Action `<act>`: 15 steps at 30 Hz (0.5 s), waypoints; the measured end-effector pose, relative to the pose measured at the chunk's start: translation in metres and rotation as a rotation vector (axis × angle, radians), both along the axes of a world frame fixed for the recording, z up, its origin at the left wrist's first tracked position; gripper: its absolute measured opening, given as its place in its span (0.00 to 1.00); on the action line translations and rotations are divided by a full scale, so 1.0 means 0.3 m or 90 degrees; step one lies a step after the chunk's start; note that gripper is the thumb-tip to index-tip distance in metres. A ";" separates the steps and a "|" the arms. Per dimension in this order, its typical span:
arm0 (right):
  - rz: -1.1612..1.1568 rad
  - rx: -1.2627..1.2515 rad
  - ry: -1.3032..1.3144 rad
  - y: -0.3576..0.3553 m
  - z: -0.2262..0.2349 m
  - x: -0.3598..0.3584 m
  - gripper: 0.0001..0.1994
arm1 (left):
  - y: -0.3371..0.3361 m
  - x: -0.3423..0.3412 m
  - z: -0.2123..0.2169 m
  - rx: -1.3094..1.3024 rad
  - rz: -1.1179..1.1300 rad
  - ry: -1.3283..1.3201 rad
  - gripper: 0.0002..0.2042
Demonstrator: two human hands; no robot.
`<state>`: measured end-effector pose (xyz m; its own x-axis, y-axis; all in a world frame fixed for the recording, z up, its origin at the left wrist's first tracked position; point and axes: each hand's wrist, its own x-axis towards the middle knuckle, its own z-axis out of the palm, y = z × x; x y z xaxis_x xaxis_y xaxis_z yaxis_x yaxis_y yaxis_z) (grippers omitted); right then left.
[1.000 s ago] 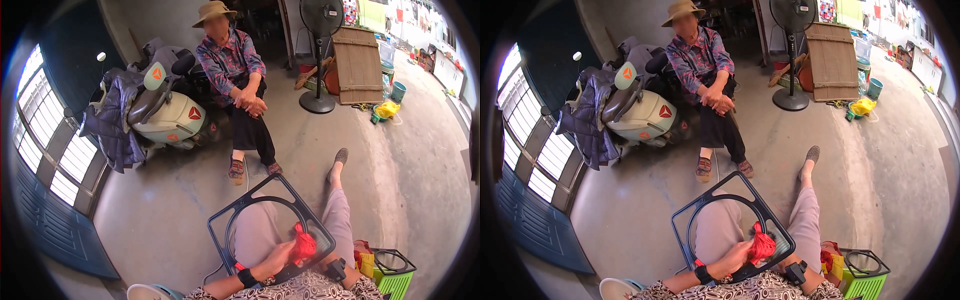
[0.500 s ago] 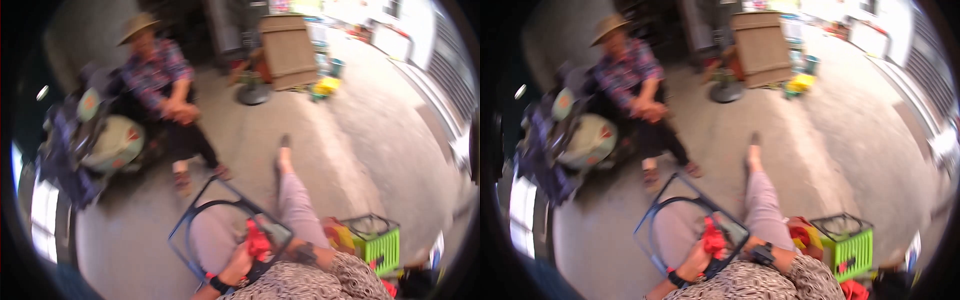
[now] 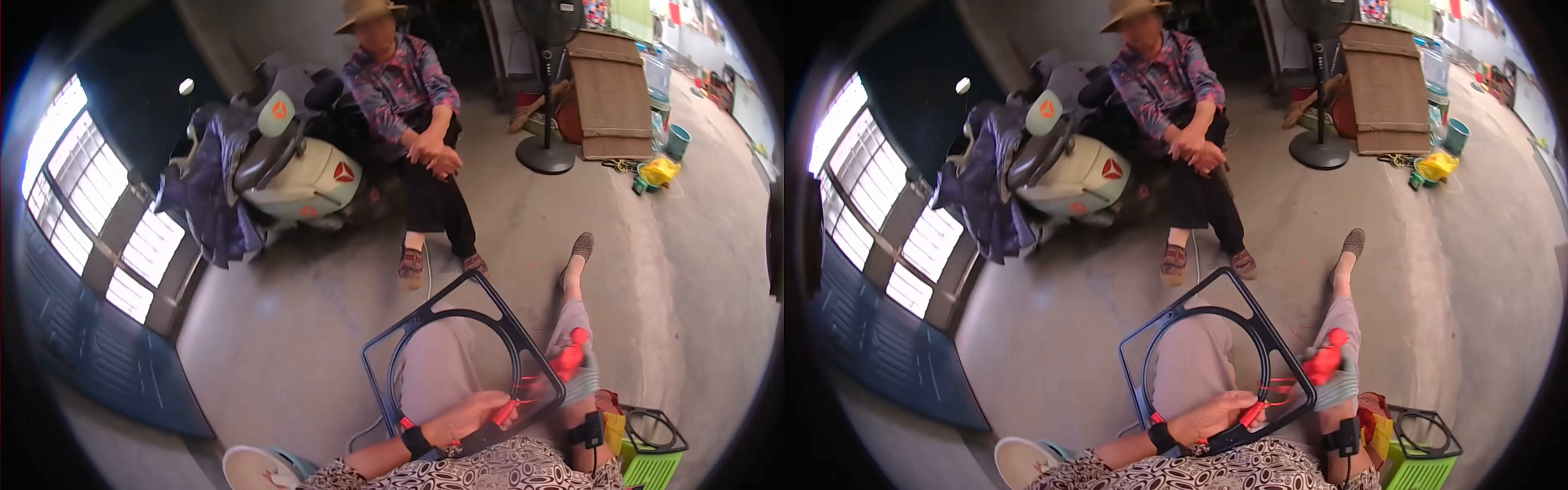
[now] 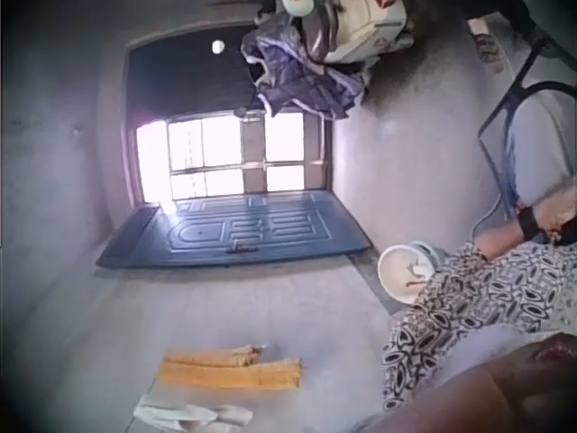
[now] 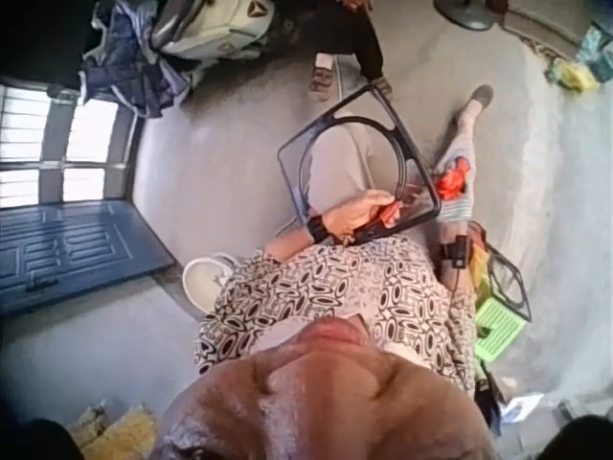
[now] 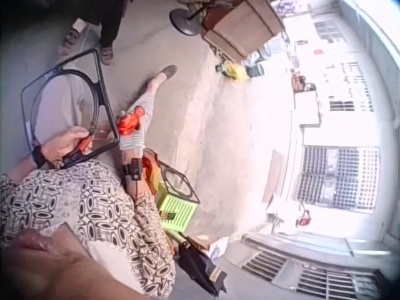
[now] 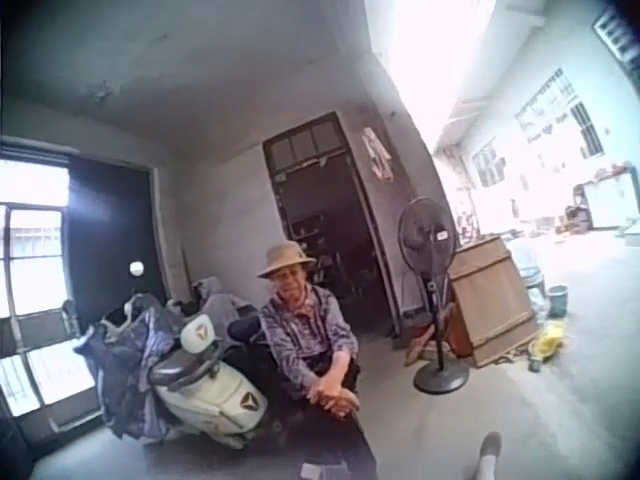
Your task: Winding red string or yarn onto a circular plastic frame
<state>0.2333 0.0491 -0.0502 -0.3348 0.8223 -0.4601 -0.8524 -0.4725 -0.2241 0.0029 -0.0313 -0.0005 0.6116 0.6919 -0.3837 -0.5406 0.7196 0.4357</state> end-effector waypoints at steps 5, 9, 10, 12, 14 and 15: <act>-0.147 0.171 0.235 -0.035 0.167 0.303 0.11 | 0.011 0.008 0.059 0.030 0.005 0.000 0.11; -0.200 0.224 0.118 -0.140 0.120 0.443 0.15 | 0.002 -0.004 0.020 0.017 0.002 -0.007 0.12; -0.202 0.228 0.115 -0.152 0.102 0.458 0.15 | 0.005 -0.001 0.028 0.009 0.007 0.006 0.12; -0.100 0.165 -0.014 -0.183 0.084 0.483 0.18 | 0.002 0.014 0.029 -0.002 0.008 0.018 0.11; -0.089 0.165 -0.078 -0.204 0.070 0.497 0.19 | 0.010 0.027 0.017 0.045 0.016 0.067 0.11; -0.076 0.165 -0.140 -0.209 0.068 0.502 0.20 | 0.010 0.031 0.021 0.045 0.014 0.065 0.11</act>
